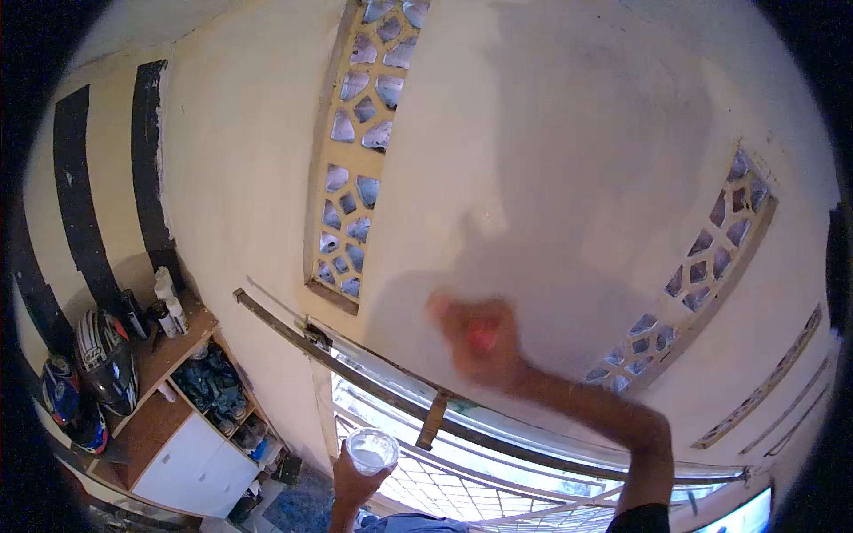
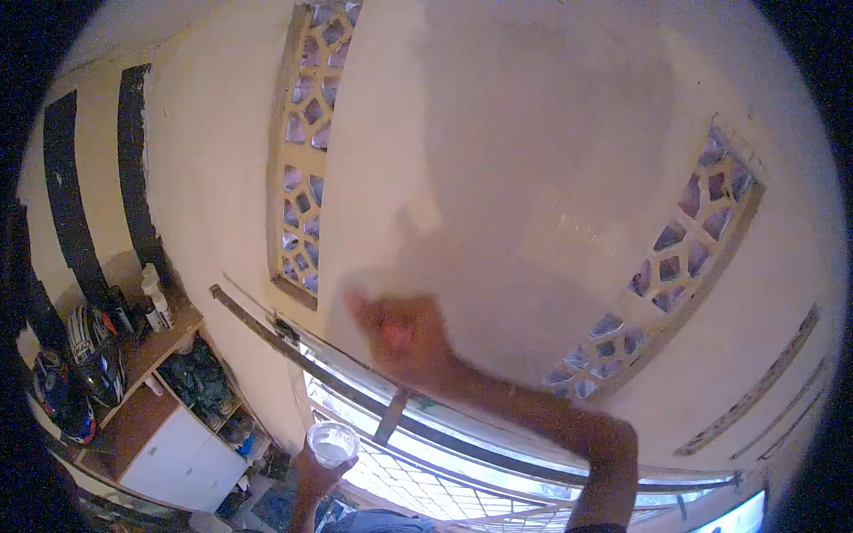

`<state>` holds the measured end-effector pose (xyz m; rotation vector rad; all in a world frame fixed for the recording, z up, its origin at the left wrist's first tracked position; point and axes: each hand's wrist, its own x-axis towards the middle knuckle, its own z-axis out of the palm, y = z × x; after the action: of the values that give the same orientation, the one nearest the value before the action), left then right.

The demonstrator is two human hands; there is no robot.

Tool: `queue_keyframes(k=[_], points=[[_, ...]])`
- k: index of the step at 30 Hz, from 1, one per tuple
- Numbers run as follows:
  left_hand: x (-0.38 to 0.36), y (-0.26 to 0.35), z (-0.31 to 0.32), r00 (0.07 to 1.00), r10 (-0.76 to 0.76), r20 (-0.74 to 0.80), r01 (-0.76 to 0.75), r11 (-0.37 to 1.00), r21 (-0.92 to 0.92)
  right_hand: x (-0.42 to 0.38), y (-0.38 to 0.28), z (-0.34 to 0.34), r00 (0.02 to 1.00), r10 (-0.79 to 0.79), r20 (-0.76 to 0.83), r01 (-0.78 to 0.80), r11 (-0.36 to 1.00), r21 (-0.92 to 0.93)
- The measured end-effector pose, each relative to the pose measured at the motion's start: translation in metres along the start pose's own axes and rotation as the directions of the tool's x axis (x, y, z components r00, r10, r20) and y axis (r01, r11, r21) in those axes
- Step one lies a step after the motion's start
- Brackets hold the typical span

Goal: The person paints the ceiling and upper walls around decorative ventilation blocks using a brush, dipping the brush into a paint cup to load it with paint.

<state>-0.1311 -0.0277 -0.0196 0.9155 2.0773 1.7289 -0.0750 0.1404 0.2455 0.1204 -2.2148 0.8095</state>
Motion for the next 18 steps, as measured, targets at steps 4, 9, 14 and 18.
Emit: queue_keyframes(k=[4, 9, 14, 18], points=[[0.003, -0.004, 0.002, 1.000, 0.020, -0.009, -0.020, 0.999, -0.028, 0.079, -0.070, -0.036, 0.856, -0.506, -0.103, 0.413, 0.790, -0.452], [0.006, 0.003, 0.005, 1.000, 0.032, -0.001, -0.032, 0.999, -0.029, 0.129, -0.079, -0.057, 0.464, -0.807, 0.365, 0.753, 0.142, -0.643], [0.008, 0.006, 0.007, 0.999, 0.037, -0.026, -0.039, 0.996, -0.082, 0.071, -0.042, -0.020, 0.826, 0.068, 0.559, 0.488, 0.408, -0.771], [0.002, 0.004, 0.006, 1.000, -0.005, -0.022, 0.003, 0.996, -0.089, -0.006, 0.007, 0.024, 0.817, -0.208, 0.537, 0.507, 0.704, -0.498]])
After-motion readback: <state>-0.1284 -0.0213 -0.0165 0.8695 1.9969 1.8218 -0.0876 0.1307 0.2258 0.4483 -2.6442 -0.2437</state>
